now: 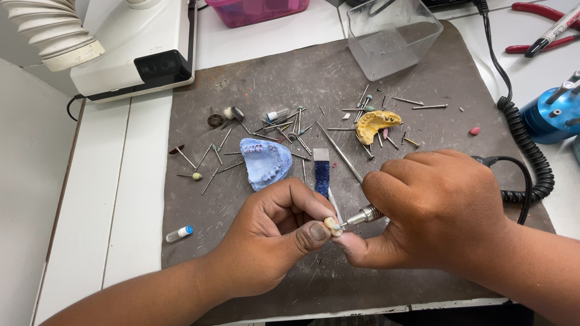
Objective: The person places a small artificial tooth into a yellow dental cast, then uses a rotary handpiece to grind and shape the tooth. They repeatedly test the fit against a blue opposing cast, adjusting the tooth and cast positions to check occlusion.
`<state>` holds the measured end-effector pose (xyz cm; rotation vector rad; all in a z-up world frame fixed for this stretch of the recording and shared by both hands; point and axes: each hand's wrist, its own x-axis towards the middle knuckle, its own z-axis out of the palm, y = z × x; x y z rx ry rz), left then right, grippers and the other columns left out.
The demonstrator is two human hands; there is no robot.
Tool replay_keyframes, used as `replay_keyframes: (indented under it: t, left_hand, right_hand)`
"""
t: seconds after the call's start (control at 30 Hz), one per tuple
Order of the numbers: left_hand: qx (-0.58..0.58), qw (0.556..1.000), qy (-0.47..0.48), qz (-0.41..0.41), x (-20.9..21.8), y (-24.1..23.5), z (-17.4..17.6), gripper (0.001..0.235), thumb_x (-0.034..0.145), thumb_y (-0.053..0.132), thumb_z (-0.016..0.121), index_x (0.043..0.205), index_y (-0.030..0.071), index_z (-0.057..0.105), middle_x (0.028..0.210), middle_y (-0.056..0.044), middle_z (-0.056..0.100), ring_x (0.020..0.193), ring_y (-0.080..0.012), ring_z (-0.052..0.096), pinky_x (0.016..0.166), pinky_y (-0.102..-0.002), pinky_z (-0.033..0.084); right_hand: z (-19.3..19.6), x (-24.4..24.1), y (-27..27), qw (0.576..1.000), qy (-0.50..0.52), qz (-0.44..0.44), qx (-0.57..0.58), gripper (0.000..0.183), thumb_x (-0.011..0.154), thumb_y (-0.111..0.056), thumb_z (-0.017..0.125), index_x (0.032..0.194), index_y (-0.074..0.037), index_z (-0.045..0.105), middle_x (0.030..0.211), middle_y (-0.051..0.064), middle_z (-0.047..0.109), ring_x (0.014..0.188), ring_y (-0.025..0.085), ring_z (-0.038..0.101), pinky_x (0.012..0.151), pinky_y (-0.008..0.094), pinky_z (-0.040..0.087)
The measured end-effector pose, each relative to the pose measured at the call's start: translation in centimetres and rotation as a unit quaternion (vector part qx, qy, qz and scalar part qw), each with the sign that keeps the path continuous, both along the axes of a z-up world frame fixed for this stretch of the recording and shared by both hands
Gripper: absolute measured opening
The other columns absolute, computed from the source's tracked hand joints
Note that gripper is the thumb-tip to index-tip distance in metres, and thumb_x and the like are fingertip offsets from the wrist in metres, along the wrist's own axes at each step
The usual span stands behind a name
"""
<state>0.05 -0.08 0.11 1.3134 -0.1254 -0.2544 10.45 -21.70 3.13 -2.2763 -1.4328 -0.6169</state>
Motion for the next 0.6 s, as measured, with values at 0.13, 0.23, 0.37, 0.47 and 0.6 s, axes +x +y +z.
replay_keyframes:
  t: [0.13,0.23,0.37,0.47,0.6]
  left_hand:
    - [-0.008,1.0,-0.005,0.004,0.03,-0.07,0.0,0.023,0.1,0.023,0.071,0.108,0.004,0.061,0.105,-0.006,0.07,0.09,-0.0081,0.065,0.078,-0.025,0.057]
    - [-0.007,1.0,-0.007,0.001,-0.04,-0.07,0.03,0.023,0.1,0.023,0.071,0.108,0.004,0.061,0.106,-0.006,0.07,0.092,-0.0082,0.066,0.079,-0.025,0.057]
    - [-0.003,1.0,0.004,0.003,-0.06,-0.06,0.03,0.024,0.099,0.024,0.071,0.108,0.004,0.061,0.105,-0.006,0.07,0.09,-0.0079,0.065,0.077,-0.025,0.057]
    - [-0.005,1.0,0.001,0.003,-0.05,-0.06,0.0,0.024,0.1,0.024,0.071,0.108,0.004,0.061,0.104,-0.006,0.07,0.091,-0.008,0.065,0.078,-0.025,0.057]
    - [-0.009,1.0,-0.008,0.0,-0.07,-0.08,0.08,0.024,0.101,0.024,0.07,0.11,0.004,0.061,0.103,-0.006,0.07,0.092,-0.0083,0.065,0.08,-0.026,0.057]
  right_hand:
    - [-0.04,-0.04,-0.03,1.0,-0.008,-0.004,-0.003,0.066,0.071,-0.071,0.071,0.05,-0.011,0.054,0.044,0.003,0.049,0.039,0.022,0.055,0.038,0.039,0.042]
    - [0.03,-0.04,-0.01,1.0,-0.011,0.001,-0.002,0.065,0.071,-0.07,0.071,0.051,-0.011,0.054,0.044,0.003,0.049,0.039,0.022,0.055,0.038,0.039,0.042]
    - [0.17,0.01,-0.06,1.0,-0.005,0.004,0.008,0.062,0.07,-0.066,0.072,0.051,-0.01,0.054,0.044,0.003,0.05,0.04,0.022,0.055,0.039,0.039,0.043]
    - [0.11,0.0,0.03,1.0,0.006,0.005,-0.007,0.062,0.068,-0.067,0.073,0.049,-0.01,0.055,0.043,0.003,0.051,0.037,0.022,0.055,0.036,0.038,0.042]
    - [0.14,0.09,-0.19,1.0,-0.011,-0.008,-0.003,0.064,0.07,-0.068,0.073,0.052,-0.01,0.054,0.045,0.003,0.05,0.04,0.022,0.055,0.04,0.038,0.043]
